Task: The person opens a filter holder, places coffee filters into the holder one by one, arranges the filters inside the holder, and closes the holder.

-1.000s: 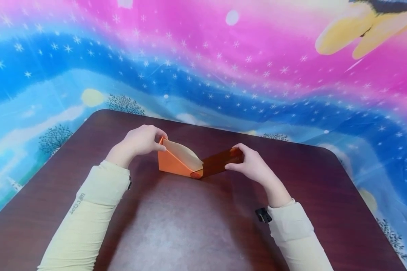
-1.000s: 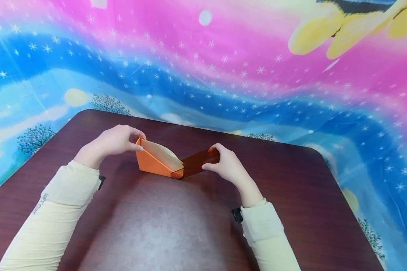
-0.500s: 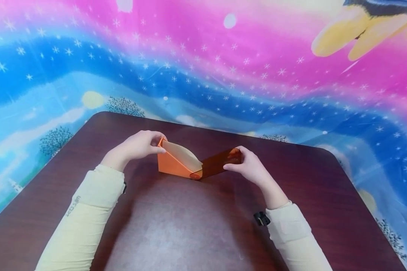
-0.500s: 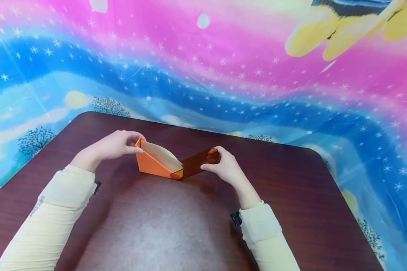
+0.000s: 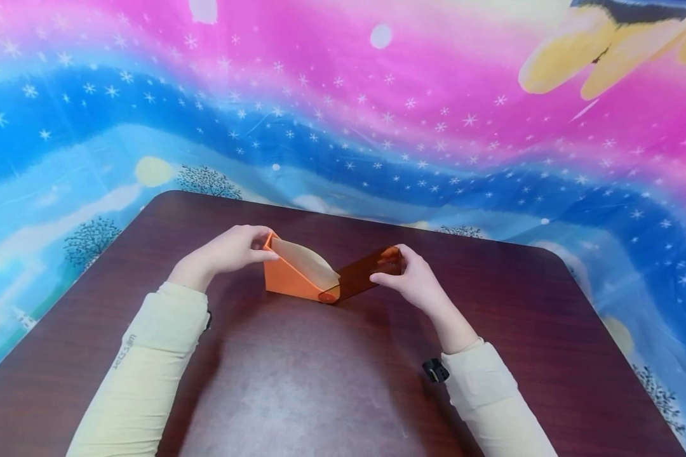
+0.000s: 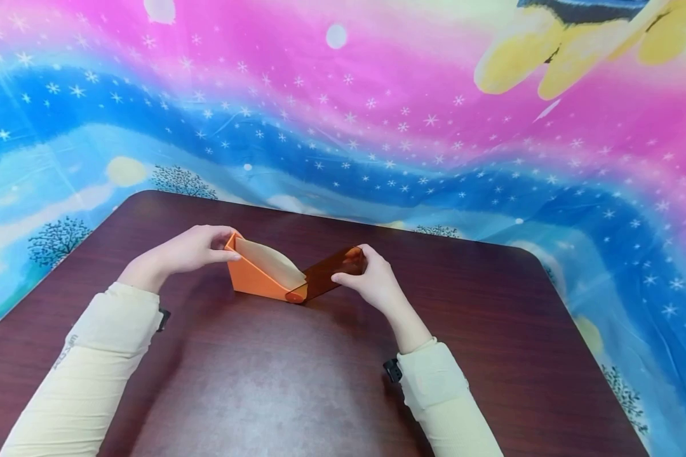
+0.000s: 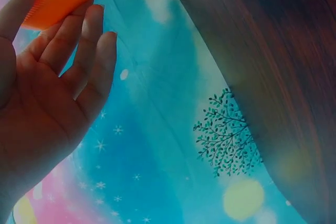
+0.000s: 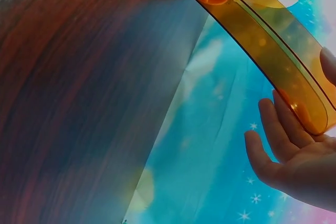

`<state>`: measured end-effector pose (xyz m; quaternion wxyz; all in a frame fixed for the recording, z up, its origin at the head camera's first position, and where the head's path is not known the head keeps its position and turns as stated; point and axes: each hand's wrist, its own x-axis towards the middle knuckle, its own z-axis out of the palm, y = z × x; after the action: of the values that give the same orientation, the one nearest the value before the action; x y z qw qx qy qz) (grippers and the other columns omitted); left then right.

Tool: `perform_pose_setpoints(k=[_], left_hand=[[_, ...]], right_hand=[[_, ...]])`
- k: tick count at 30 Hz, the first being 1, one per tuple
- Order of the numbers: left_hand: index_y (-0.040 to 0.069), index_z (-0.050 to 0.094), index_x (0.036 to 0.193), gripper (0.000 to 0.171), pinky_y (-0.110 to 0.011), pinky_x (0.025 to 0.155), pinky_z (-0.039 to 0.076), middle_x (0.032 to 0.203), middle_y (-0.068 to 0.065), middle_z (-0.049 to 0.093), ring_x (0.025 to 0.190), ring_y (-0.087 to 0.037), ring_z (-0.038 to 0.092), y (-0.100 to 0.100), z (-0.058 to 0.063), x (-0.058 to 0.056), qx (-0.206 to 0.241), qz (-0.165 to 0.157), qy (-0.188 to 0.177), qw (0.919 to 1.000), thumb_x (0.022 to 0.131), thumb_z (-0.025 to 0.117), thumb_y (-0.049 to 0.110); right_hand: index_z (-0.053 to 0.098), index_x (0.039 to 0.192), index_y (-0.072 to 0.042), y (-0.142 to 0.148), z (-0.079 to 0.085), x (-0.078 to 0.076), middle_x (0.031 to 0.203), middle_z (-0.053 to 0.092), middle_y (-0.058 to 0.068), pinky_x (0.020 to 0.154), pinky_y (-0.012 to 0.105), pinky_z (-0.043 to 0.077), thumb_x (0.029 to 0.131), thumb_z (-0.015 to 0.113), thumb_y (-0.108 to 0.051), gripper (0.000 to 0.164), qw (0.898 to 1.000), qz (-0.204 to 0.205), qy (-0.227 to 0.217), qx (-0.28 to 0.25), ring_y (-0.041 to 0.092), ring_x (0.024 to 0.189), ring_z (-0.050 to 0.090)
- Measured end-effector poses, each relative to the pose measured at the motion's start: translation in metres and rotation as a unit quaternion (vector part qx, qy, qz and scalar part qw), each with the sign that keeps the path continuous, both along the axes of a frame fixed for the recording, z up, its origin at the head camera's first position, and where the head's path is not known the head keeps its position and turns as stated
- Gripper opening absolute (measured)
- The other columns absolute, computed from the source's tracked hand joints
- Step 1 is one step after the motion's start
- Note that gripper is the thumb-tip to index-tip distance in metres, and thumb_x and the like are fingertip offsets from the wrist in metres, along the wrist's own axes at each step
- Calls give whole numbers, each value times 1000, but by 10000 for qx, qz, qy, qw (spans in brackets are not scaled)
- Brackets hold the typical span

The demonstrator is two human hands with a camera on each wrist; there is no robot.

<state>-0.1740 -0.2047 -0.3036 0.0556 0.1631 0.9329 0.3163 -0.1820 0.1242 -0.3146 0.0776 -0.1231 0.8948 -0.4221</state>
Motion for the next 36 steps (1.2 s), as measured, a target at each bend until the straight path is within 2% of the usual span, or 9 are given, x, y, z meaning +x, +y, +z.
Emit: perform_pose_setpoints(k=[4,10,16,21,36], left_hand=[[4,61,106,25,-37,80,48,93,-8,65,85,-21,57,3,-3,-2,45,-30,51,10000,85,67,17],[5,62,105,25,-33,74,44,86,-5,62,79,-19,54,14,-2,-5,-140,-85,91,9998,85,68,19],[7,61,107,29,-36,80,48,92,-6,64,85,-20,56,29,-2,-5,-260,-75,31,9996,84,69,23],[7,61,109,31,-37,81,49,93,-5,64,85,-20,56,39,-2,-6,-299,-77,19,9995,85,69,25],[9,57,111,34,-41,89,50,98,-5,65,91,-21,60,64,-7,-6,-433,21,124,9990,86,66,31]], right_hand=[[52,117,-8,1,-1,-1,113,63,12,82,37,53,81,72,-24,44,9999,-74,41,-60,25,100,60],[54,115,-8,5,1,-2,110,65,12,78,34,53,81,72,-25,42,9998,-77,132,-102,24,96,60],[56,114,-8,10,3,-3,107,66,13,76,32,53,81,73,-27,41,9997,-56,222,-116,23,92,61],[58,113,-9,15,3,-4,106,66,12,82,38,53,81,72,-29,41,9997,-57,165,-166,24,94,61],[59,115,-7,18,4,-5,110,66,14,85,39,53,81,72,-29,42,9991,-12,361,-241,25,97,63]])
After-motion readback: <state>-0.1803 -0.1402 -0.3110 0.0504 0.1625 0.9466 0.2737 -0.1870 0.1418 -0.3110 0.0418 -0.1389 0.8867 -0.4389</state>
